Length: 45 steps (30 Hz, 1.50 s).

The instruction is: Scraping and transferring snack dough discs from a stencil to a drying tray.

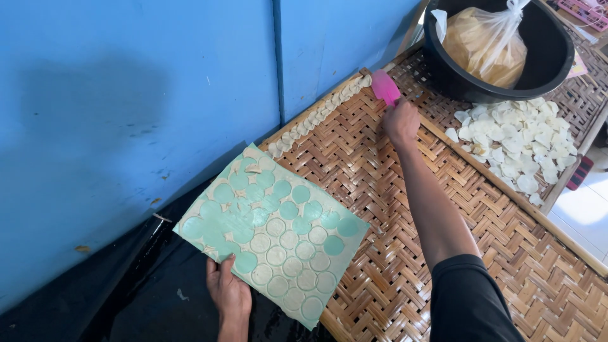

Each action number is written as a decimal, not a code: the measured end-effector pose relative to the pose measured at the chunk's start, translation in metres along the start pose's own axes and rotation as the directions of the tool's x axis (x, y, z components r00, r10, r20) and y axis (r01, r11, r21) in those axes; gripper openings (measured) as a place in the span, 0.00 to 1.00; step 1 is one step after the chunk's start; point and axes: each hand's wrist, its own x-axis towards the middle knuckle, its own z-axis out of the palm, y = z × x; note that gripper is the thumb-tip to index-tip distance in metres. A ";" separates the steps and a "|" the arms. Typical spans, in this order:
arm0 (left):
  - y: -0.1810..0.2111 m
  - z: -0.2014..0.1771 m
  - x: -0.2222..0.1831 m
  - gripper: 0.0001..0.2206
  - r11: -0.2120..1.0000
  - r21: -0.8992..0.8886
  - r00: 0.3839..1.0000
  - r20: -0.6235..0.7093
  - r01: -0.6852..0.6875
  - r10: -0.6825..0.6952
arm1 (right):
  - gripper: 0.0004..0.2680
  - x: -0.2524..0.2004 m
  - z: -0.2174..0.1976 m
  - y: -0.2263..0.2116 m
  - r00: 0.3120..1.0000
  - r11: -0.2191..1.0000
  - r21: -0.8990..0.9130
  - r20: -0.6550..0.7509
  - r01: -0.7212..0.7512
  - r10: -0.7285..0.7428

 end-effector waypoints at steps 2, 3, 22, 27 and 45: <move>-0.003 -0.005 0.003 0.19 1.000 0.003 1.000 0.013 -0.003 0.003 | 0.12 -0.002 -0.003 -0.004 0.998 0.994 -0.093 -0.016 0.064 -0.065; -0.004 -0.008 0.004 0.18 1.000 0.007 1.000 0.026 -0.005 0.005 | 0.14 -0.003 -0.004 -0.007 0.991 0.975 -0.187 -0.026 0.123 -0.130; 0.024 -0.058 -0.006 0.24 0.996 -0.070 0.989 0.135 -0.055 0.064 | 0.11 -0.198 -0.098 -0.052 0.976 0.946 0.262 0.048 0.191 -0.210; 0.068 -0.105 -0.024 0.23 0.989 -0.042 0.986 0.083 -0.140 0.144 | 0.12 -0.306 -0.141 -0.081 0.929 0.889 0.452 0.291 0.076 -0.228; 0.112 -0.214 0.005 0.21 0.960 -0.126 0.946 0.181 -0.250 0.270 | 0.11 -0.480 -0.123 -0.154 0.758 0.836 0.468 0.423 0.287 -0.497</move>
